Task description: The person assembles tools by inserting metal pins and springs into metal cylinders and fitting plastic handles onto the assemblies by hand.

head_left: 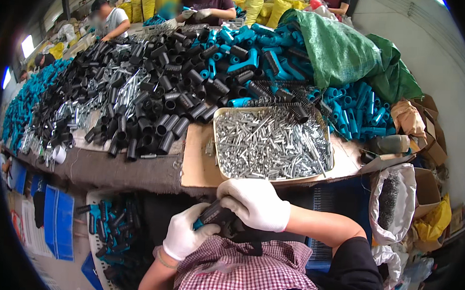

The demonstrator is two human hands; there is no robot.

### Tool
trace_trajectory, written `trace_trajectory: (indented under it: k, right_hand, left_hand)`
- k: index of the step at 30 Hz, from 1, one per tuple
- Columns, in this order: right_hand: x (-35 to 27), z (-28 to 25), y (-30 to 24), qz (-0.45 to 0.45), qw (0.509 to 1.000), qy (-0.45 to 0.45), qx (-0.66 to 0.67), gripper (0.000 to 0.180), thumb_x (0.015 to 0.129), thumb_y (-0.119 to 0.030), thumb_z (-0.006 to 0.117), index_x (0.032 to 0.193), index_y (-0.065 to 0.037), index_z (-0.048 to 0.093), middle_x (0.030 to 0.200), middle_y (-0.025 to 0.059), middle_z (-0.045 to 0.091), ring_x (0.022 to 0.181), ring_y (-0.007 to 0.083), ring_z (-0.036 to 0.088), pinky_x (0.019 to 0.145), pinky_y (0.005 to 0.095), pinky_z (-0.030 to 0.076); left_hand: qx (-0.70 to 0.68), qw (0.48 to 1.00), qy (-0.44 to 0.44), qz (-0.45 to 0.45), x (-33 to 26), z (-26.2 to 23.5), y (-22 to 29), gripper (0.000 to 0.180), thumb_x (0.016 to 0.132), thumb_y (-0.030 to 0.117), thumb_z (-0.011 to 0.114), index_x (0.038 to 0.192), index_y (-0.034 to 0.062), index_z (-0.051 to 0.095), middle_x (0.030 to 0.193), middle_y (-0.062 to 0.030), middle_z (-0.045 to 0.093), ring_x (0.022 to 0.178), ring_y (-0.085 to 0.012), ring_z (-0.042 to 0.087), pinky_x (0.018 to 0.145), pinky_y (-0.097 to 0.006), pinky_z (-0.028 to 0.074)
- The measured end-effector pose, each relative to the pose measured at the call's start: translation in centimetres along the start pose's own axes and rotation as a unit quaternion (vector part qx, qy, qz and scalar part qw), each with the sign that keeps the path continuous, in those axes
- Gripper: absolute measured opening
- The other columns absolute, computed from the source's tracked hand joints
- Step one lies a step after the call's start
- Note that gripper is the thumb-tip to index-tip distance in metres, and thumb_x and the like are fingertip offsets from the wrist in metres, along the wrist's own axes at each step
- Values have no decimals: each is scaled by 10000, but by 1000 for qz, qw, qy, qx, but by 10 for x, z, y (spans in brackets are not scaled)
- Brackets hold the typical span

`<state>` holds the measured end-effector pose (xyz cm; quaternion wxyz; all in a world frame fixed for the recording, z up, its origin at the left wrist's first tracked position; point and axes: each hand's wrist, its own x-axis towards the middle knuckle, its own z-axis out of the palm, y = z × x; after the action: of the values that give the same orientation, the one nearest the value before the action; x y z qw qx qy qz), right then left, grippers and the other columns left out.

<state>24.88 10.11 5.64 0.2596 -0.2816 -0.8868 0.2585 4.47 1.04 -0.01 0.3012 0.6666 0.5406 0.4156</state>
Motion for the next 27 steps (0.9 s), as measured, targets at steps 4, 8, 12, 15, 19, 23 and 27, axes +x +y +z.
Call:
trace_trajectory:
  k: [4,8,12,15,19,23,27]
  right_hand:
    - [64,-43,56,-88,995,-36,43,247,933,-260,632,1100,-81,660,966,161,680,931,371,666,796,440,537]
    - [157,-131,164,81,938,226,-249,296,879,-310,653,1064,-88,720,1017,174,706,990,377,670,855,463,524]
    - [196,-164,241,309,881,221,-282,525,812,-483,689,1124,-62,667,1105,232,708,1068,390,671,921,457,523]
    - [202,-140,253,353,861,128,-342,550,814,-445,723,1219,-88,615,1146,207,711,1071,383,683,951,455,526]
    - [186,-142,232,220,874,343,-264,513,865,-391,671,1295,-121,600,1107,237,702,1048,409,670,913,470,520]
    - [134,-140,128,90,870,355,331,450,1053,-389,507,1220,19,596,976,135,676,839,238,653,813,402,542]
    - [45,-71,41,111,792,289,526,480,1079,-420,418,1195,24,560,935,164,663,814,265,655,766,401,559]
  left_hand:
    - [-116,986,80,-85,-9,2,-28,735,806,581,783,1136,-60,645,731,-80,638,650,-124,612,618,-287,514]
    - [-232,961,65,-134,-7,-5,-29,770,794,586,792,1169,-66,628,651,12,594,556,-37,540,518,-211,444]
    - [-230,961,59,-143,-11,-8,-36,758,813,586,780,1183,-59,632,680,0,621,580,-46,562,544,-223,467]
    - [-184,974,73,-107,-19,-2,-48,752,827,609,754,1168,-52,642,690,-40,637,624,-83,595,603,-268,501]
    - [-170,978,67,-102,-22,-7,-39,758,829,622,741,1171,-47,641,684,-40,631,624,-94,598,603,-274,496]
    - [-209,970,62,-104,-24,-10,-24,795,810,602,771,1142,-99,596,685,-15,597,559,-59,533,497,-233,424]
    - [-59,997,52,-21,-22,-10,-6,767,811,614,756,1152,-63,640,780,-173,624,655,-212,578,671,-330,521]
